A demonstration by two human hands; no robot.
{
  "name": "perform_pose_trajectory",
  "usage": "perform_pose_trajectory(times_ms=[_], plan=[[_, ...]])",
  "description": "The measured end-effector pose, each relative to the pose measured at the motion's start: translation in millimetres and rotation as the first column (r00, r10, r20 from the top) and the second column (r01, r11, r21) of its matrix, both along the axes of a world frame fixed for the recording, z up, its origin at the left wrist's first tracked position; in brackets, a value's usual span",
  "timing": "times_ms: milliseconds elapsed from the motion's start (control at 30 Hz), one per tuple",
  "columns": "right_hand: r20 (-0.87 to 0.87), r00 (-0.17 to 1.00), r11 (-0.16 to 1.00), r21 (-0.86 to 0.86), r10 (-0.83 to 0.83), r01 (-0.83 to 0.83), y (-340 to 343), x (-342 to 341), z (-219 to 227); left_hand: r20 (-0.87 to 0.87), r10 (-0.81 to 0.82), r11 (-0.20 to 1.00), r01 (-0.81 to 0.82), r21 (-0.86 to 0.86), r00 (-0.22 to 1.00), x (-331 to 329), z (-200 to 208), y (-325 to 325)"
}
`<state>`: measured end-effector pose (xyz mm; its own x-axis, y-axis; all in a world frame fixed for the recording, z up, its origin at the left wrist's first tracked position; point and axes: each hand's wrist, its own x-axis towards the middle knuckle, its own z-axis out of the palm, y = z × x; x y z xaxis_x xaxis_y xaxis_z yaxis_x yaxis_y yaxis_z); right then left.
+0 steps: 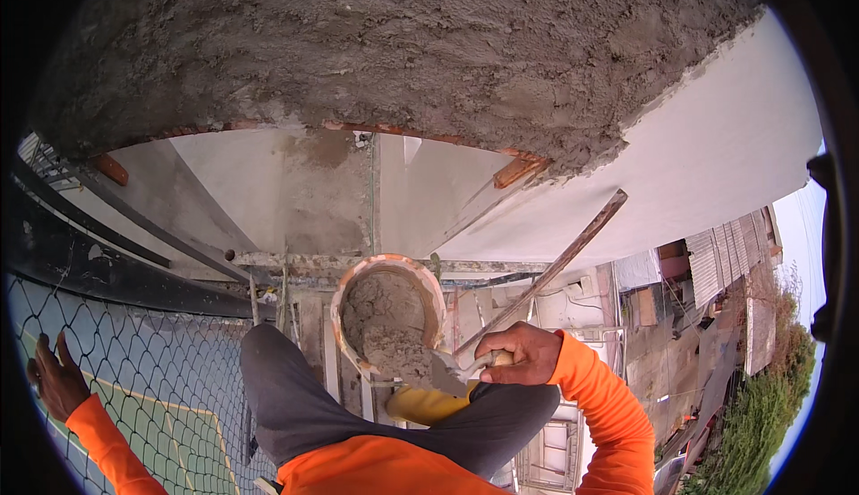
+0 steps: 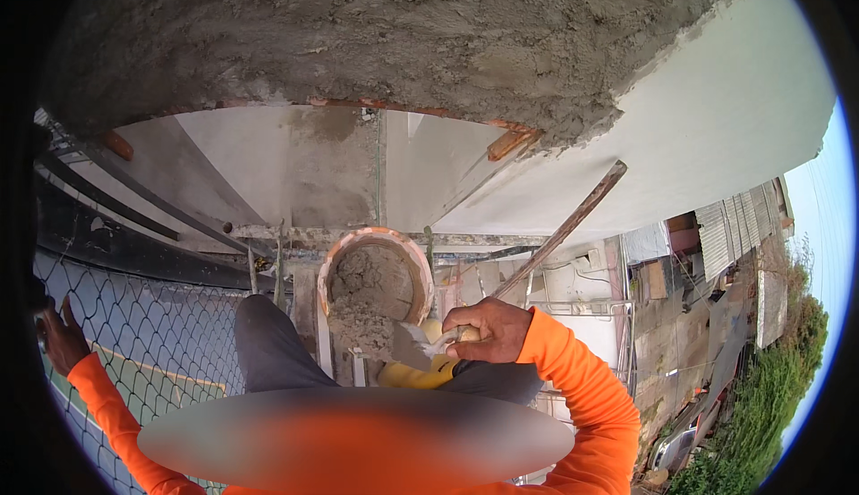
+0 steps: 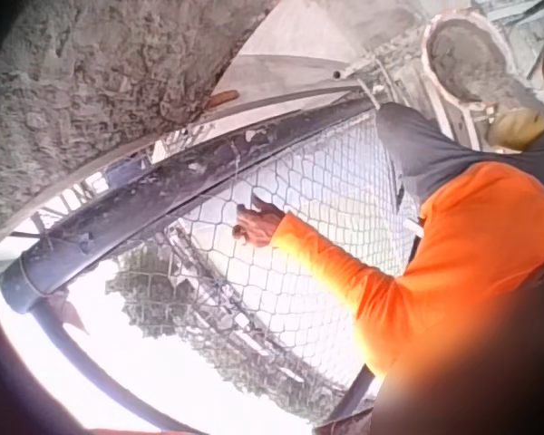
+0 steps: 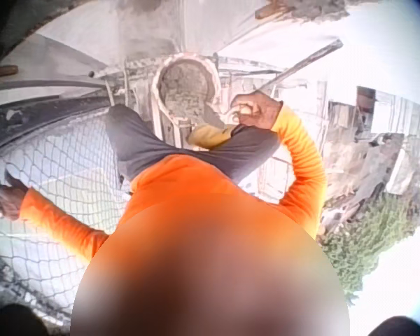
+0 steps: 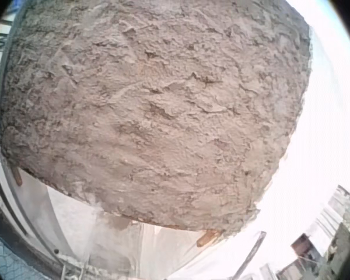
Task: The person scoops wet cement from a bucket with a trowel and applies it to a wall while standing on scaffolding. They repeatedly smooth the surface and add more material to cover the area.
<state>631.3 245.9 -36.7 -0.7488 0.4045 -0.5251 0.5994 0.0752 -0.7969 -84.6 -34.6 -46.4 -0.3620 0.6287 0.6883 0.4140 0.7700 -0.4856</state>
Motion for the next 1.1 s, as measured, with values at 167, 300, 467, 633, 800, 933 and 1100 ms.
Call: perform_pose_trajectory(times_ms=[167,300,467,633,800,933,1100], plan=[[0.319,0.946,0.941,-0.334,0.059,0.054,116,-37,76,-0.009,-0.018,0.999,0.019,0.041,1.000,-17,-17,-10],[-0.212,0.818,0.755,0.313,-0.536,0.576,206,-25,144,0.003,0.013,0.999,-0.013,0.048,1.000,-23,-19,-14],[-0.364,0.822,0.662,0.488,-0.438,0.569,174,35,149,-0.070,-0.001,1.000,0.002,0.023,0.998,-12,-8,-1],[-0.084,0.808,0.806,0.063,-0.583,0.589,67,6,11,-0.017,0.008,1.000,-0.008,0.014,1.000,14,11,12],[0.704,0.708,0.890,0.356,-0.055,-0.285,-14,-15,-119,-0.012,0.044,0.997,-0.045,-0.056,0.999,26,23,17],[0.754,0.640,0.832,0.443,-0.143,-0.335,-2,-48,-196,-0.048,-0.015,0.999,0.013,-0.050,0.999,23,22,18],[0.747,0.663,0.887,0.341,-0.056,-0.310,0,-111,-275,-0.069,-0.003,0.999,0.001,-0.036,0.998,19,19,16]])
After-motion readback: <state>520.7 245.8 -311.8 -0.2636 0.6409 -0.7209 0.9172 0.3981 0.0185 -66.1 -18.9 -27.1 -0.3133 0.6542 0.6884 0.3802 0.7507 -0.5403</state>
